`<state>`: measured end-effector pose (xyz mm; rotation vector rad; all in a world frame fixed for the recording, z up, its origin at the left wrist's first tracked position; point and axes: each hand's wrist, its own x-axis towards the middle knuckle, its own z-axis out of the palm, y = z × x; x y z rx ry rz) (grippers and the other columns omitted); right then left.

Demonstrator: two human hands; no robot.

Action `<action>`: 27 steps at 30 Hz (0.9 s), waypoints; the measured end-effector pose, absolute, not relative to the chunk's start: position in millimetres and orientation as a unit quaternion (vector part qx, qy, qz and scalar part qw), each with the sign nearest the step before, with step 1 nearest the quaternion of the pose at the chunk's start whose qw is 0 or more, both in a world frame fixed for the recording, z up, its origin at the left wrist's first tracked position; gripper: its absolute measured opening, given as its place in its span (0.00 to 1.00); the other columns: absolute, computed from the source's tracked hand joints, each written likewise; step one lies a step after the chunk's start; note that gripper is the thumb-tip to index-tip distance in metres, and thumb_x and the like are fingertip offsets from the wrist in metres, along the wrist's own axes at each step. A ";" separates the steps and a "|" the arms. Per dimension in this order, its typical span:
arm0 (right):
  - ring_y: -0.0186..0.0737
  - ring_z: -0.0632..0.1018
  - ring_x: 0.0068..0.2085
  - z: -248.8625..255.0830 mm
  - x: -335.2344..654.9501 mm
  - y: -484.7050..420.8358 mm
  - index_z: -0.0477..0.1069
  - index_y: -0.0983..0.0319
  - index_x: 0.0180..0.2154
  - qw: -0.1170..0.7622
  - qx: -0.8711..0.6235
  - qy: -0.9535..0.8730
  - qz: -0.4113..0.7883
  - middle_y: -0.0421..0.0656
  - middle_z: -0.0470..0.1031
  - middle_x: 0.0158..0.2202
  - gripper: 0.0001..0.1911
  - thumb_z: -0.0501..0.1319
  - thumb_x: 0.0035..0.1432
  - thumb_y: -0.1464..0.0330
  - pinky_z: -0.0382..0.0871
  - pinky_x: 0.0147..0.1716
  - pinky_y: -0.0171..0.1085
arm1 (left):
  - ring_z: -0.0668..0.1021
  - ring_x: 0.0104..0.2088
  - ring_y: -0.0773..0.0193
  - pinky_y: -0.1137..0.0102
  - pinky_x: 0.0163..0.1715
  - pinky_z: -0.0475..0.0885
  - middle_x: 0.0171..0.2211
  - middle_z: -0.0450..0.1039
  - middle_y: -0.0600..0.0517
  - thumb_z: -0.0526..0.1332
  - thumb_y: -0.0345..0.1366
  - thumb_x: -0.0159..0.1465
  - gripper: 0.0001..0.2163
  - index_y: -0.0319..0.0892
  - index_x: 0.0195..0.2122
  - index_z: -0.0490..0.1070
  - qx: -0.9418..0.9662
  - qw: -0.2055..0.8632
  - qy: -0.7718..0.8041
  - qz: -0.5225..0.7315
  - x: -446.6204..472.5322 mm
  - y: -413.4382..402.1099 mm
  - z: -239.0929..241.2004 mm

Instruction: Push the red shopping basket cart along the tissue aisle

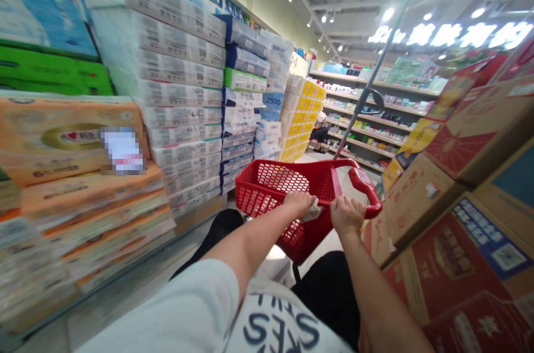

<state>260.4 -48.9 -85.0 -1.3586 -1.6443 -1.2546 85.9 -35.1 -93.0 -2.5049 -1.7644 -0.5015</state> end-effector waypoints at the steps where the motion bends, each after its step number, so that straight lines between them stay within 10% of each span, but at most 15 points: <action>1: 0.38 0.63 0.30 -84.7 260.1 -49.4 0.66 0.61 0.21 0.326 -0.522 -0.629 -0.474 0.41 0.68 0.22 0.14 0.53 0.59 0.69 0.50 0.37 0.42 | 0.75 0.41 0.57 0.63 0.42 0.66 0.37 0.73 0.48 0.46 0.46 0.68 0.16 0.45 0.40 0.71 -0.798 0.020 -0.576 -0.174 86.3 -36.0 -94.1; 27: 0.38 0.61 0.30 -85.0 259.8 -51.6 0.67 0.61 0.22 0.317 -0.535 -0.635 -0.459 0.43 0.68 0.23 0.13 0.53 0.58 0.69 0.48 0.38 0.42 | 0.73 0.45 0.58 0.64 0.45 0.64 0.43 0.74 0.49 0.43 0.42 0.70 0.17 0.45 0.45 0.70 -0.797 0.045 -0.551 -0.242 72.1 -41.0 -104.1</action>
